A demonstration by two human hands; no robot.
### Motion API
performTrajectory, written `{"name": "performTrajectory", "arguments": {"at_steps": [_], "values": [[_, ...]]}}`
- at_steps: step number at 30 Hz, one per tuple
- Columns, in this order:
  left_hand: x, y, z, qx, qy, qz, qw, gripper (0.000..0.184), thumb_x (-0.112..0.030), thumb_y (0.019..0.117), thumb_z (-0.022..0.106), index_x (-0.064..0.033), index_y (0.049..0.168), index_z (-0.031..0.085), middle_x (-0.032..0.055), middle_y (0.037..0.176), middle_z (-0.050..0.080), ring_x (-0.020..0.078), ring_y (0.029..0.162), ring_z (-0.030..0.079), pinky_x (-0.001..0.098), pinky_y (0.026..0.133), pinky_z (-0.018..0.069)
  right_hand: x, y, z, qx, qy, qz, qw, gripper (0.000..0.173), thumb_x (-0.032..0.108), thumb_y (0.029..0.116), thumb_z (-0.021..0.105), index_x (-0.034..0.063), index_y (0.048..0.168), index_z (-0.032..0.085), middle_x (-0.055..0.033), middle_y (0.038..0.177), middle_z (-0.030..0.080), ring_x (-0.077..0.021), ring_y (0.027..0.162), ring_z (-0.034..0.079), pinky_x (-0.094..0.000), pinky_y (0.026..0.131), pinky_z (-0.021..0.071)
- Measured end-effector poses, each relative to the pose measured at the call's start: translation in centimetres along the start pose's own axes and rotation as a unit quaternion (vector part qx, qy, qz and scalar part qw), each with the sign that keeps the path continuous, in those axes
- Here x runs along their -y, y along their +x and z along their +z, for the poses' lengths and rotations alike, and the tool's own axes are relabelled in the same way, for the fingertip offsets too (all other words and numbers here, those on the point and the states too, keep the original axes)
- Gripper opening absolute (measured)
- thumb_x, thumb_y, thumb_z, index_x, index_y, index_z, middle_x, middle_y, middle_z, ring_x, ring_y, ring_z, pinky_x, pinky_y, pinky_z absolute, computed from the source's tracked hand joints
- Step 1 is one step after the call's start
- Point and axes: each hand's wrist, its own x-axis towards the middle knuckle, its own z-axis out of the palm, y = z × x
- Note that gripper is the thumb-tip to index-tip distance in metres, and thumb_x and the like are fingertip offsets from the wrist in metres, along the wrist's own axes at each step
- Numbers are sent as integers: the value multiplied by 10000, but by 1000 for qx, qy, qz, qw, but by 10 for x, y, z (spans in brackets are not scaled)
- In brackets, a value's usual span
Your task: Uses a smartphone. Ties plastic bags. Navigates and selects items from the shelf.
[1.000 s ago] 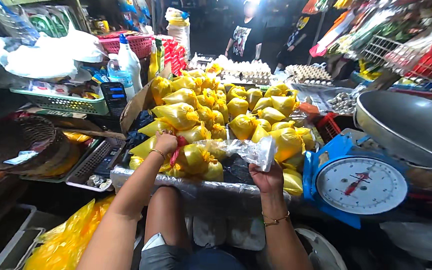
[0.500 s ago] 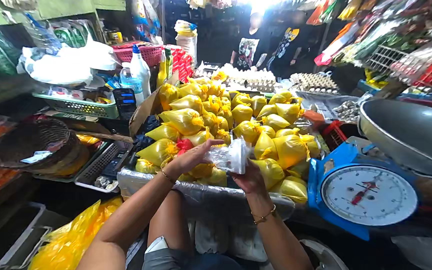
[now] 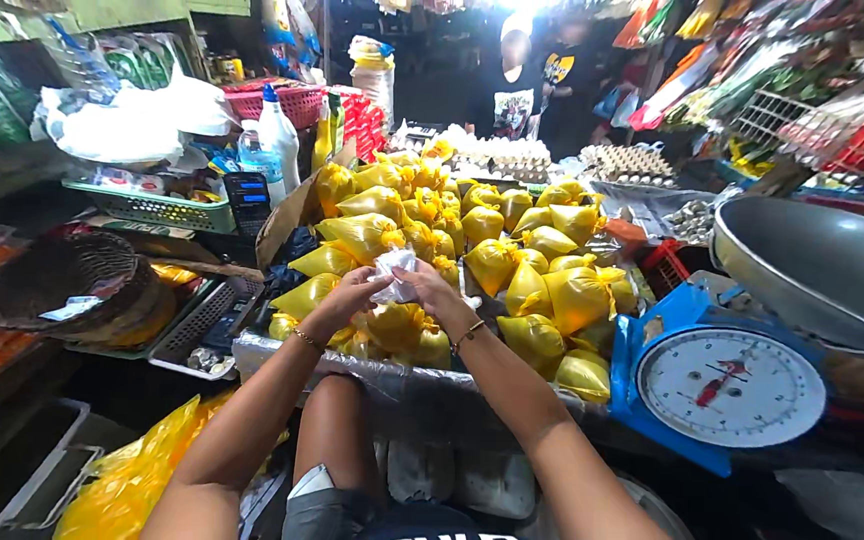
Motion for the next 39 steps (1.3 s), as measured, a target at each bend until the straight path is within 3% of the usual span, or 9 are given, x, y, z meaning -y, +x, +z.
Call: {"name": "performTrajectory", "arguments": {"at_steps": [8,11,14,17,21,25,30,35,39], "values": [[31,29,-17,-173,-41,-72,982,213,-238,1063,540,-46,1087,630,24,790,578,72,594,482,242,549,427,-5,23,17,7,-232,-31,972,671,525,1001,588,201,1552,381,-207,1418,572,-382,1203,616,-593,977,505],[38,35,-22,-180,1,-105,978,376,-343,1083,488,-6,1162,637,110,932,617,158,745,537,356,690,482,-11,40,14,48,-331,-50,941,806,404,953,713,223,1611,285,-247,1404,577,-438,1213,605,-651,988,486],[38,33,-24,-164,33,-129,977,489,-428,1098,419,11,1185,619,129,926,595,189,756,535,384,711,480,-15,66,17,84,-434,-43,896,889,287,898,785,175,1617,274,-278,1330,612,-448,1196,613,-646,996,481],[36,21,-25,-121,54,-95,987,334,-274,1070,537,19,1218,599,97,931,612,127,756,553,317,715,492,-10,64,31,78,-521,-24,850,846,228,890,754,186,1610,312,-286,1358,583,-469,1230,577,-662,997,461],[26,2,-37,-70,128,-70,987,395,-62,1007,606,8,1388,527,204,1179,647,230,974,636,418,868,530,-18,62,41,63,-576,-29,814,702,304,931,720,157,1551,425,-277,1409,541,-476,1299,518,-684,1012,439],[18,-22,-50,-70,209,-21,975,384,-28,1013,566,-7,1397,549,196,1034,679,229,830,641,428,784,537,-25,61,51,64,-619,-39,782,538,317,954,691,105,1433,571,-250,1398,567,-478,1373,445,-698,1029,419],[-2,-54,-66,-131,273,10,953,374,-77,1039,555,-56,1412,571,213,1069,701,314,902,679,544,851,531,-29,71,53,61,-636,-53,768,531,371,953,704,76,1384,609,-243,1425,559,-483,1427,383,-729,1071,354],[-6,-70,-82,-187,234,34,953,240,-75,1037,568,-29,1264,632,126,908,680,181,699,586,401,678,500,-31,70,52,54,-630,-52,773,552,366,954,690,105,1426,572,-236,1437,550,-472,1433,381,-721,1088,343],[-2,-73,-85,-208,196,33,958,181,-79,1036,580,-12,1196,629,92,880,667,117,671,562,318,648,483,-24,56,47,38,-600,-83,795,612,417,939,694,211,1488,520,-243,1407,565,-489,1368,443,-732,1048,367]]}}
